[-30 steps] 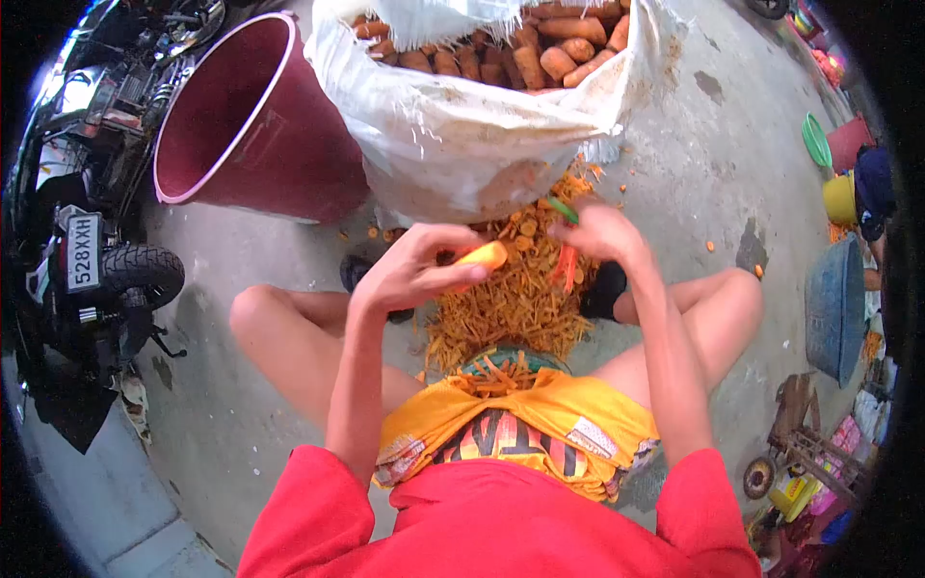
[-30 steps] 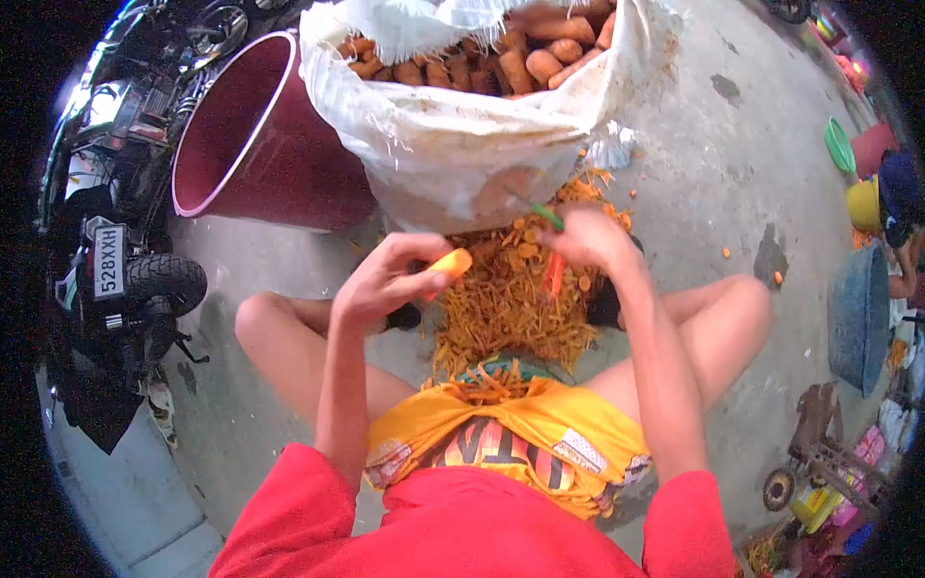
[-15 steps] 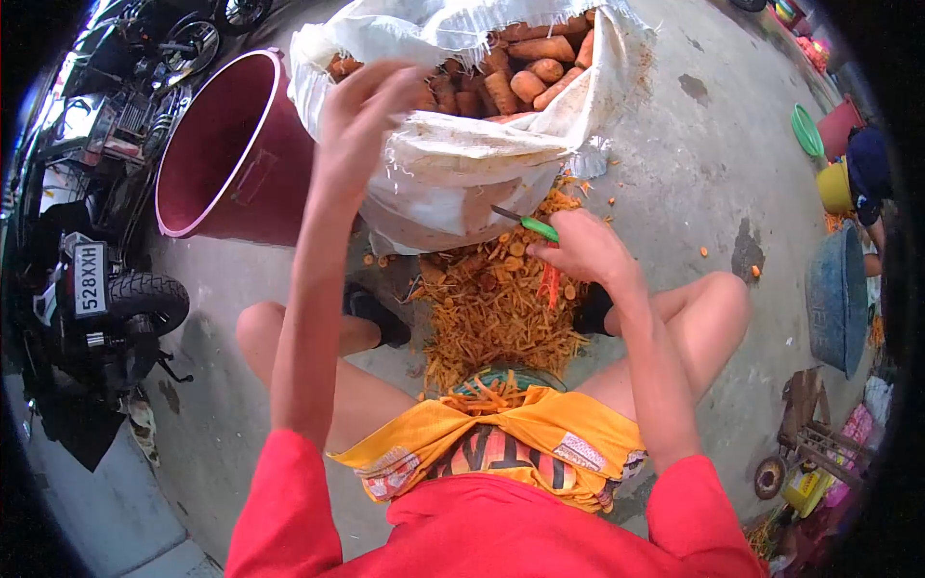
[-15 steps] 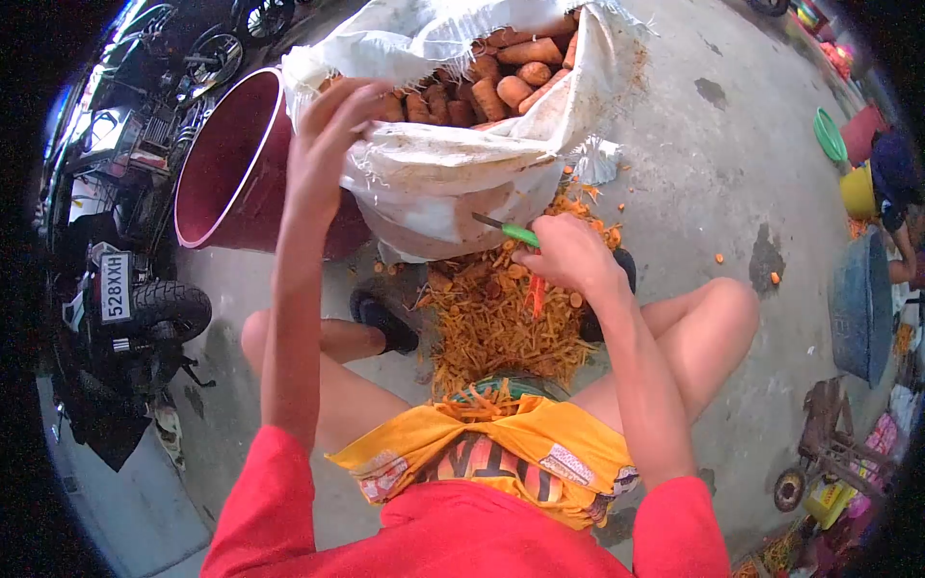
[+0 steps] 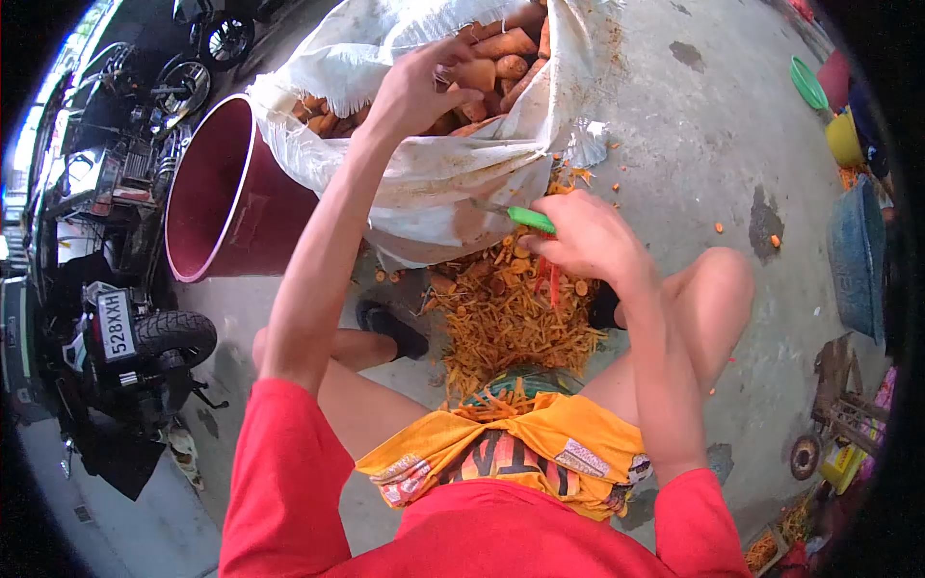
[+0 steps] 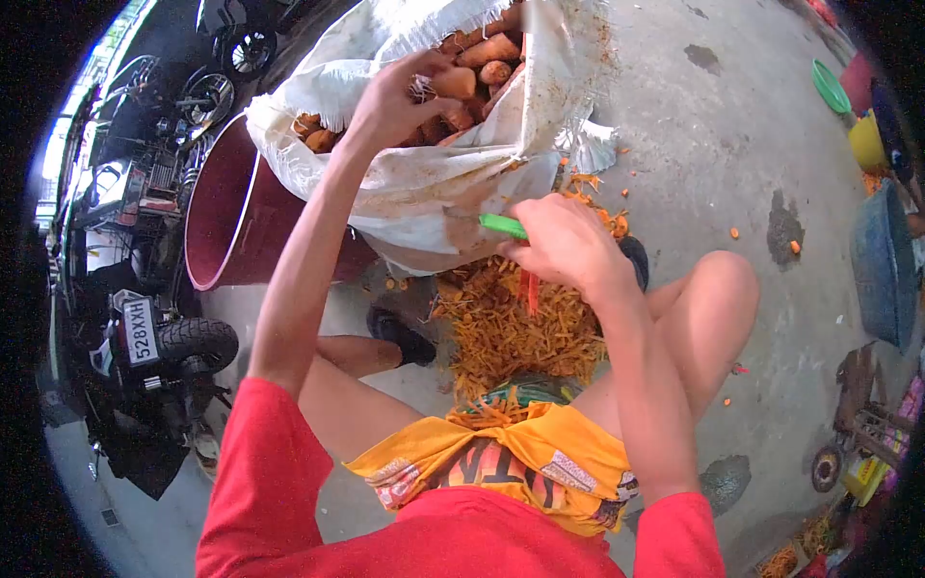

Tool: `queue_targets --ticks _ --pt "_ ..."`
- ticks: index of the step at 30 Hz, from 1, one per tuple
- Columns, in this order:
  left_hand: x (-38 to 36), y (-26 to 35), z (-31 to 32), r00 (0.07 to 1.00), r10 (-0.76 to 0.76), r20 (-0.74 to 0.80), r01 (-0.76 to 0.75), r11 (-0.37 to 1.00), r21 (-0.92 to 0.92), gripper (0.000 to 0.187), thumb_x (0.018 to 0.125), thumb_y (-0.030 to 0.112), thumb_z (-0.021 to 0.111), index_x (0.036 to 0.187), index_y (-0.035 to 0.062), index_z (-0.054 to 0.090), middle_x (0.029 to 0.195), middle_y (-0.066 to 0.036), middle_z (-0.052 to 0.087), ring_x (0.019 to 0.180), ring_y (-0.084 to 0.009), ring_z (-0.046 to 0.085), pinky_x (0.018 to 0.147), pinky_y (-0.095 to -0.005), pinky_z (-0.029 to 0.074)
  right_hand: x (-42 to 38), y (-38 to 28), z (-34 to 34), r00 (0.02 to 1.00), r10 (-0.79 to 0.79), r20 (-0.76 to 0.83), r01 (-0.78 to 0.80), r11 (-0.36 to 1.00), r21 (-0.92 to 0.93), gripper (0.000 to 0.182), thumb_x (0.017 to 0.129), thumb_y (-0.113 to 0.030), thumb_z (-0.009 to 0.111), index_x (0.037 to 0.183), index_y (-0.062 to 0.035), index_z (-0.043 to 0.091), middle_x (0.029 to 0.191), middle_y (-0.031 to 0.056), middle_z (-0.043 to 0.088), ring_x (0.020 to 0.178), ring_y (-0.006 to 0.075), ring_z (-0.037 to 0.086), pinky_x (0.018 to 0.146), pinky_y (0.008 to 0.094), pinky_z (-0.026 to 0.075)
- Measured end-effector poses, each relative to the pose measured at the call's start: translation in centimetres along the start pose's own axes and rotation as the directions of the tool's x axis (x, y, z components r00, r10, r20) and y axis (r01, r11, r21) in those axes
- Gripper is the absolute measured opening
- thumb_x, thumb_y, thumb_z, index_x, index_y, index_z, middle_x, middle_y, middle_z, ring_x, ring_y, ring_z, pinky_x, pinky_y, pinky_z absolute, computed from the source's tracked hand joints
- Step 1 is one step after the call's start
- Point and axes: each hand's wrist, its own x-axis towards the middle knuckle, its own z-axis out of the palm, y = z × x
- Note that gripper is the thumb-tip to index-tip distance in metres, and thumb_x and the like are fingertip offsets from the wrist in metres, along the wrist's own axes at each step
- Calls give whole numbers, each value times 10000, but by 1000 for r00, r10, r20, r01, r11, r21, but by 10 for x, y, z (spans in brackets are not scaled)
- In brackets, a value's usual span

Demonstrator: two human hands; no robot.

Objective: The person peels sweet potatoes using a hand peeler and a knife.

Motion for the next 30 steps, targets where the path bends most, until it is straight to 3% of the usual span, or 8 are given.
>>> queue_targets --ticks 3,7,11,22,25,27,28,30 --pt "-48 21 -15 924 -327 -199 127 753 -646 449 793 55 891 1160 -8 640 1084 -134 744 1019 -189 721 895 -326 605 -3 -17 -17 988 -83 -127 105 978 181 275 890 -277 754 1004 -31 711 868 245 704 880 439 689 795 513 550" --pt "-123 82 -28 851 -499 -161 159 538 -828 504 811 19 875 1228 -26 597 1119 -123 716 1056 -167 693 933 -311 593 6 -36 -2 949 -163 -270 229 944 238 264 908 -281 742 1031 -50 707 831 232 698 834 437 689 746 508 551" --pt "-176 89 6 787 -608 -101 243 456 -856 522 798 15 881 1234 -21 597 1126 -120 715 1073 -160 684 945 -306 580 13 -41 28 937 -252 -241 299 937 183 282 917 -293 738 1076 -62 709 831 226 701 823 441 686 736 500 554" --pt "-227 81 26 813 -574 97 289 253 -923 453 820 25 874 1189 -14 615 1171 -136 726 1085 -169 699 975 -334 582 18 -32 79 940 -289 -181 317 937 147 244 804 -68 703 1047 -54 687 873 239 695 882 454 675 749 513 555" --pt "-237 79 27 753 -617 228 415 176 -893 495 785 33 902 1195 -9 628 1166 -112 733 1081 -165 704 975 -319 579 35 -10 96 993 -121 -5 121 991 51 193 917 -183 667 1030 -29 697 915 248 706 921 452 683 803 529 545" --pt "-245 81 31 900 -405 162 213 84 -973 548 754 26 919 1221 -6 633 1146 -94 740 1077 -166 706 977 -323 578 59 44 101 975 162 155 -150 985 -84 372 1013 -359 615 1029 0 712 970 252 726 925 437 702 837 520 541" --pt "-247 80 33 898 -395 191 251 105 -962 594 726 11 929 1242 -3 635 1212 -99 715 1085 -165 701 987 -334 573 60 57 86 927 259 270 -250 966 -67 395 985 -378 653 1053 7 714 1006 255 728 948 443 697 849 508 543" --pt "-247 81 34 895 -421 145 203 97 -974 618 743 10 916 1285 8 619 1258 -103 686 1094 -171 699 991 -334 570 52 62 70 944 279 177 -253 955 -156 397 974 -369 665 1046 19 711 1001 255 728 957 438 700 850 501 545"
